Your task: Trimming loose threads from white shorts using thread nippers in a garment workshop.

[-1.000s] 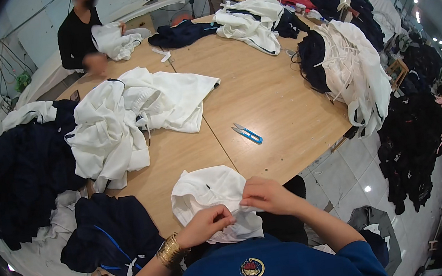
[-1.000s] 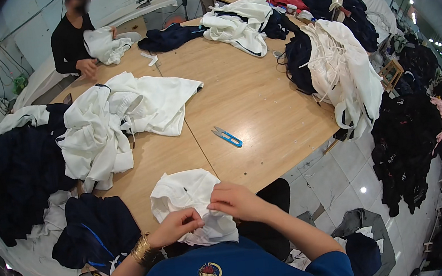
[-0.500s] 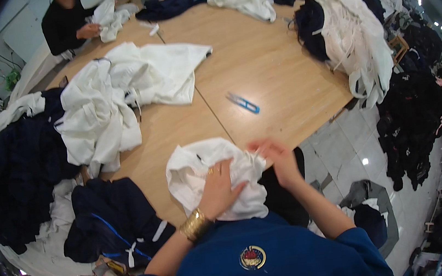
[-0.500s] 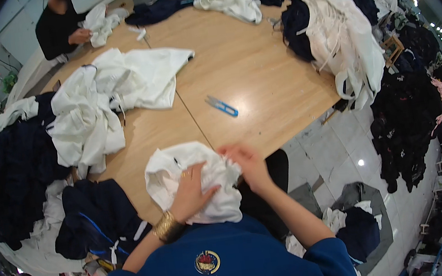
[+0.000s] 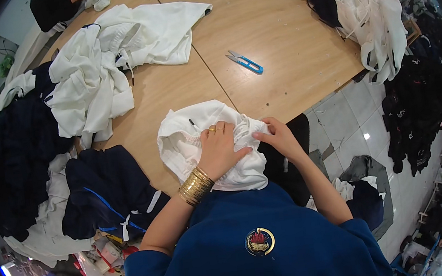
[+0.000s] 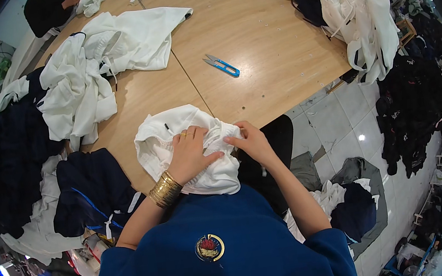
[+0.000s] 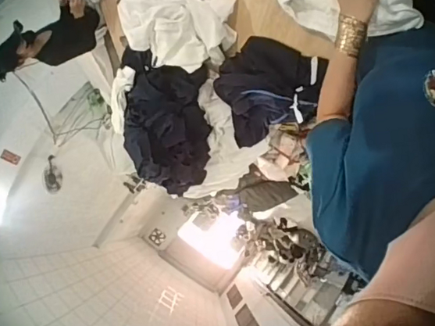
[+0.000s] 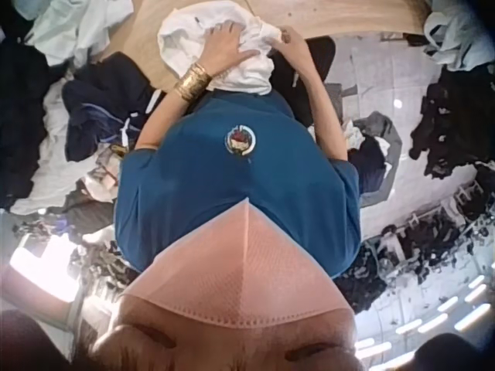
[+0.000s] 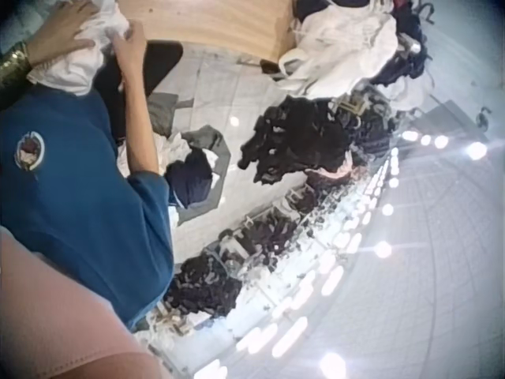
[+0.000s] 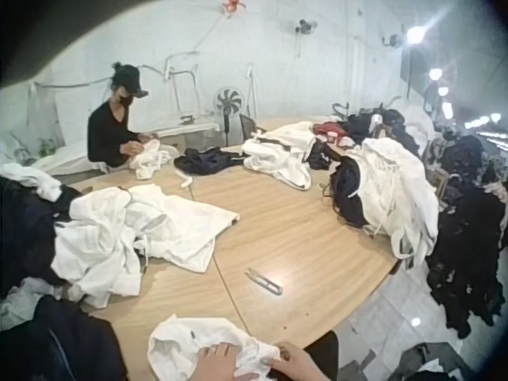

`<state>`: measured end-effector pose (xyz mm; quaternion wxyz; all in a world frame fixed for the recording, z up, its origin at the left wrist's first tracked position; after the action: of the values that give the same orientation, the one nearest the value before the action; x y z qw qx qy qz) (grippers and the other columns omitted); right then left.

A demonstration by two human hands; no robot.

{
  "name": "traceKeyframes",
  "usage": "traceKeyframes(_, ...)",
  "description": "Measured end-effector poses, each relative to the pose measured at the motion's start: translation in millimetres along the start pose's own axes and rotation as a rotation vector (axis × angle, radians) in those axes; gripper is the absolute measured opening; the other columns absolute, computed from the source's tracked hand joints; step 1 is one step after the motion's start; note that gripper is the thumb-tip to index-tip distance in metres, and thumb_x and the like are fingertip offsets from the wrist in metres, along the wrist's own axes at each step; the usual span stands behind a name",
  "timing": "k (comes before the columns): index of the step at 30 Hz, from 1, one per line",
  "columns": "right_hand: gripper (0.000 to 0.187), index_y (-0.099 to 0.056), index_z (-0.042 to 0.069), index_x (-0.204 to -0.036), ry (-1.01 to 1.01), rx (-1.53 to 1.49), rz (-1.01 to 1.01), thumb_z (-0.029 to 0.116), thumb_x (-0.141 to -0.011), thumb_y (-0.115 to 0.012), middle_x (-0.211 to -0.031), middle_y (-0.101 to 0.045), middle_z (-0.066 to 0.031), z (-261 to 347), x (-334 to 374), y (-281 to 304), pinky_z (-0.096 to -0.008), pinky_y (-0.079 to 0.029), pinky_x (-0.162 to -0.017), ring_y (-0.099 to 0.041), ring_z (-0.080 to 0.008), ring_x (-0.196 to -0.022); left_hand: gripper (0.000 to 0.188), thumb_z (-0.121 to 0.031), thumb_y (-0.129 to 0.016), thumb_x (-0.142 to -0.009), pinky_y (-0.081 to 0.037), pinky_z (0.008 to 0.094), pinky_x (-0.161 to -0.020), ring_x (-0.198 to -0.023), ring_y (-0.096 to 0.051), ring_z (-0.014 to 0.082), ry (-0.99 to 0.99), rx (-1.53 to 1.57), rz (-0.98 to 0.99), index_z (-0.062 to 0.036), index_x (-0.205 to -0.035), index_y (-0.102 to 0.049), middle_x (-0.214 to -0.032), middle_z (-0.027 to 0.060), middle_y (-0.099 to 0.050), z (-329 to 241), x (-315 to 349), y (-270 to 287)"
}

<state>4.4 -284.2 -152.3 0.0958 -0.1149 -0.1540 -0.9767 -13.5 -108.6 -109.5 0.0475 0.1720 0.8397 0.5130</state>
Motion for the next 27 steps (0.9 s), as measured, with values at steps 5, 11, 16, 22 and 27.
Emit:
traceKeyframes(5, 0.028, -0.054, 0.001, -0.103, 0.129, -0.356, 0.134, 0.009, -0.080, -0.068, -0.079, -0.060, -0.0010, 59, 6, -9, -0.0200, -0.042, -0.064, -0.054, -0.0062, -0.072, 0.072, -0.032, -0.077, -0.066, -0.031, 0.0433, -0.100, -0.114, -0.048, 0.0257, -0.146, 0.239, -0.308, -0.0035, -0.124, -0.046, -0.116, 0.0138, -0.052, -16, 4, 41)
traceKeyframes(11, 0.017, -0.055, 0.000, -0.100, 0.231, -0.459, 0.245, 0.008, -0.086, -0.060, -0.079, -0.056, 0.0005, 146, 12, -15, -0.0182, -0.039, -0.062, -0.051, -0.0036, -0.072, 0.043, -0.018, -0.070, -0.080, -0.045, 0.0271, -0.083, -0.097, -0.056, 0.0116, 0.082, 1.254, 0.090, -0.0018, -0.117, -0.054, -0.103, 0.0050, -0.062, -1, 4, 34)
traceKeyframes(16, 0.035, -0.058, 0.000, -0.086, 0.189, -0.631, -0.021, 0.029, -0.097, -0.042, -0.059, -0.035, 0.0055, 122, -10, -8, -0.0193, -0.021, -0.046, -0.029, -0.0016, -0.050, 0.045, -0.017, -0.067, -0.083, -0.043, 0.0277, -0.088, -0.101, -0.055, 0.0119, 0.197, 1.630, 0.061, -0.0032, -0.122, -0.050, -0.111, 0.0044, -0.058, 11, 15, 25)
traceKeyframes(22, 0.041, -0.045, 0.004, -0.071, 0.383, -1.002, 0.073, 0.032, -0.099, -0.034, -0.057, -0.033, 0.0027, 150, -8, -41, -0.0218, -0.020, -0.045, -0.025, -0.0045, -0.048, 0.052, -0.017, -0.070, -0.080, -0.040, 0.0280, -0.092, -0.107, -0.050, 0.0120, 0.108, 1.511, 0.253, -0.0045, -0.125, -0.046, -0.112, 0.0042, -0.056, 5, 19, 23)
traceKeyframes(27, 0.043, -0.043, 0.004, -0.070, 0.374, -1.011, 0.166, 0.034, -0.099, -0.032, -0.058, -0.033, 0.0005, 157, -9, -42, -0.0229, -0.020, -0.045, -0.025, -0.0062, -0.048, 0.050, -0.017, -0.070, -0.080, -0.041, 0.0287, -0.092, -0.104, -0.053, 0.0131, 0.121, 1.429, 0.306, -0.0042, -0.124, -0.049, -0.112, 0.0048, -0.057, -2, 18, 32)
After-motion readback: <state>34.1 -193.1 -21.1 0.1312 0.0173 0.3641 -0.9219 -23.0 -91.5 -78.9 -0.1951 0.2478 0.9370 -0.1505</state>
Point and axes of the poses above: each hand's wrist, its own x-axis away from the middle knuckle, its own y-axis out of the back of the hand, z = x × y, the point moved 5 cm from there along -x, towards the middle knuckle
